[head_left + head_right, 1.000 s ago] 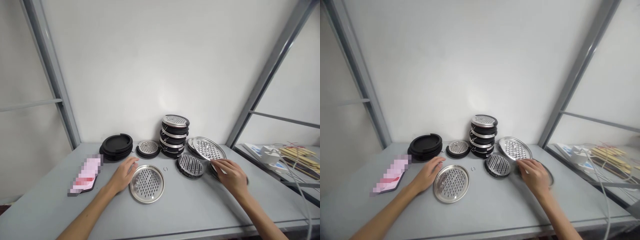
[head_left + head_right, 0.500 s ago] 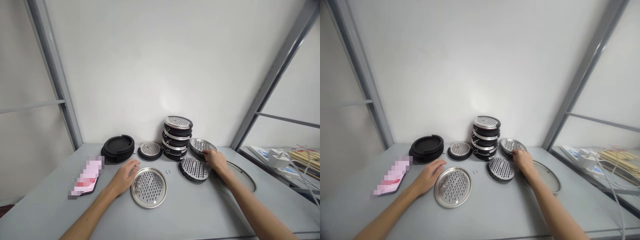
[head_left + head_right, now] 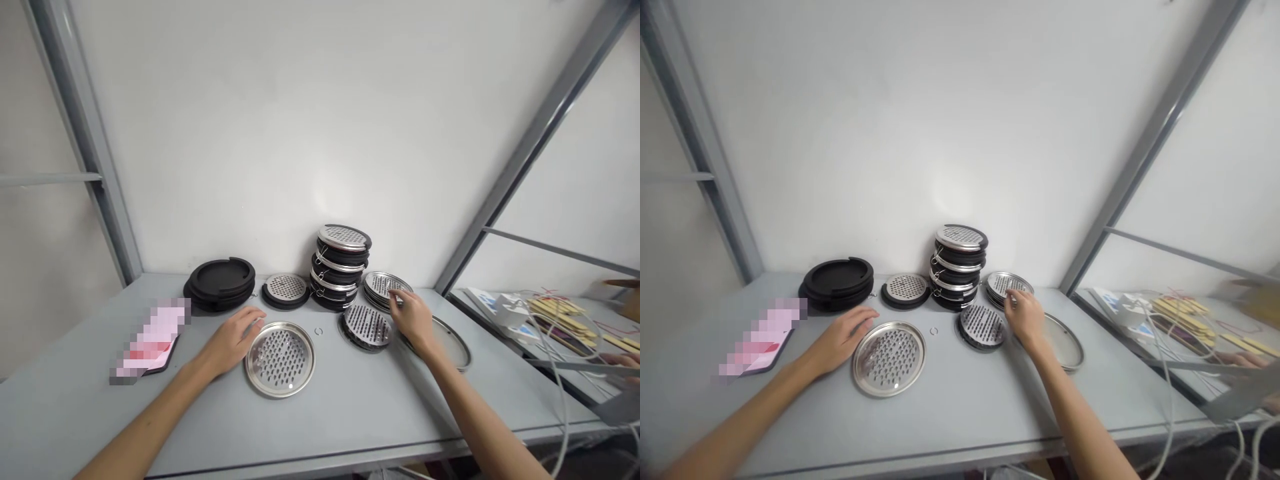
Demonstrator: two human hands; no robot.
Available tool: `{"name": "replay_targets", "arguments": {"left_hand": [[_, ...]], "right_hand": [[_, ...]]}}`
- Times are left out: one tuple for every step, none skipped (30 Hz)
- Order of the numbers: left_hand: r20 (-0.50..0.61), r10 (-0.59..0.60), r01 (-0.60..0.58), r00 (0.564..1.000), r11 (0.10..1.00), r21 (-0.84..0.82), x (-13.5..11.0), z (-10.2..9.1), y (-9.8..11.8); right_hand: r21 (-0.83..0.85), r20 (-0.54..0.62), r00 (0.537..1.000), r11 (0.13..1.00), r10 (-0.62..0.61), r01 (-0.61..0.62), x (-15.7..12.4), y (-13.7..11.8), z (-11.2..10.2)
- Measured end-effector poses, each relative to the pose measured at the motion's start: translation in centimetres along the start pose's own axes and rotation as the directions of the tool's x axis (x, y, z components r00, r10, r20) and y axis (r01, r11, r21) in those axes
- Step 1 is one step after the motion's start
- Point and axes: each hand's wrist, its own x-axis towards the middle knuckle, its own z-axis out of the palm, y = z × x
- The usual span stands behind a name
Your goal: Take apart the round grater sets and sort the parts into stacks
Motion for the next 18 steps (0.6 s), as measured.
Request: {"name": "replay_targets", "arguments": {"left_hand": [[0.019, -0.002, 0.002, 1.000, 1.000, 0.002, -0.1, -0.1, 0.2], [0.044, 0.001, -0.001, 0.999, 1.000, 0.003, -0.2, -0.1, 0.3], [0.077, 0.011, -0.012, 0.997, 1.000, 0.006, -0.2, -0.2, 0.5], [0.118, 0.029, -0.031, 0.993, 0.999, 0.008, -0.3, -0.3, 0.7], [0.162, 0.054, -0.056, 0.985, 0.998, 0.009, -0.4, -0.4, 0.9], [0.208, 0.081, -0.084, 0.975, 0.996, 0.007, -0.5, -0.5, 1.1], [0.249, 0.107, -0.111, 0.963, 0.994, 0.002, -0.6, -0.6, 1.2], [0.281, 0.130, -0.133, 0.951, 0.991, -0.007, -0.6, -0.6, 1.3], [0.303, 0.148, -0.150, 0.942, 0.988, -0.017, -0.6, -0.7, 1.3], [0.315, 0.162, -0.163, 0.935, 0.986, -0.026, -0.6, -0.7, 1.3], [0.324, 0.173, -0.172, 0.930, 0.985, -0.032, -0.6, -0.7, 1.2], [0.333, 0.180, -0.179, 0.925, 0.983, -0.035, -0.6, -0.6, 1.1], [0.345, 0.183, -0.182, 0.921, 0.983, -0.034, -0.6, -0.6, 1.0], [0.357, 0.180, -0.181, 0.917, 0.983, -0.031, -0.6, -0.5, 0.9], [0.369, 0.170, -0.173, 0.914, 0.985, -0.026, -0.6, -0.5, 0.8], [0.379, 0.155, -0.160, 0.912, 0.987, -0.020, -0.6, -0.4, 0.6], [0.385, 0.138, -0.143, 0.913, 0.990, -0.014, -0.6, -0.4, 0.5], [0.386, 0.121, -0.128, 0.915, 0.992, -0.009, -0.7, -0.4, 0.4]], "right_hand": [[0.090, -0.097, 0.995, 0.995, -0.023, 0.031, -0.5, -1.0, -0.4], [0.177, -0.168, 0.984, 0.980, -0.057, 0.087, -1.0, -2.3, -0.9], [0.259, -0.208, 0.972, 0.952, -0.113, 0.166, -1.5, -3.9, -1.3], [0.337, -0.213, 0.959, 0.907, -0.188, 0.253, -1.9, -5.5, -1.6], [0.409, -0.183, 0.942, 0.849, -0.282, 0.334, -2.2, -7.4, -1.9], [0.475, -0.136, 0.916, 0.786, -0.379, 0.396, -2.4, -9.2, -2.1], [0.534, -0.070, 0.878, 0.726, -0.473, 0.433, -2.5, -11.0, -2.0], [0.577, -0.009, 0.843, 0.685, -0.538, 0.444, -2.6, -12.6, -1.9], [0.608, 0.045, 0.817, 0.665, -0.575, 0.435, -2.5, -14.0, -1.6], [0.625, 0.094, 0.804, 0.664, -0.586, 0.411, -2.5, -15.0, -1.1], [0.627, 0.140, 0.804, 0.680, -0.577, 0.379, -2.4, -15.8, -0.6], [0.618, 0.184, 0.809, 0.705, -0.559, 0.347, -2.4, -16.2, 0.0], [0.599, 0.226, 0.811, 0.733, -0.539, 0.321, -2.4, -16.4, 0.5], [0.573, 0.264, 0.810, 0.761, -0.524, 0.305, -2.5, -16.3, 0.9], [0.544, 0.300, 0.803, 0.784, -0.515, 0.300, -2.7, -16.0, 1.3], [0.511, 0.330, 0.797, 0.806, -0.505, 0.299, -2.8, -15.7, 1.5], [0.473, 0.355, 0.798, 0.830, -0.487, 0.296, -3.0, -15.3, 1.6], [0.430, 0.379, 0.805, 0.857, -0.456, 0.284, -3.2, -15.0, 1.6]]}}
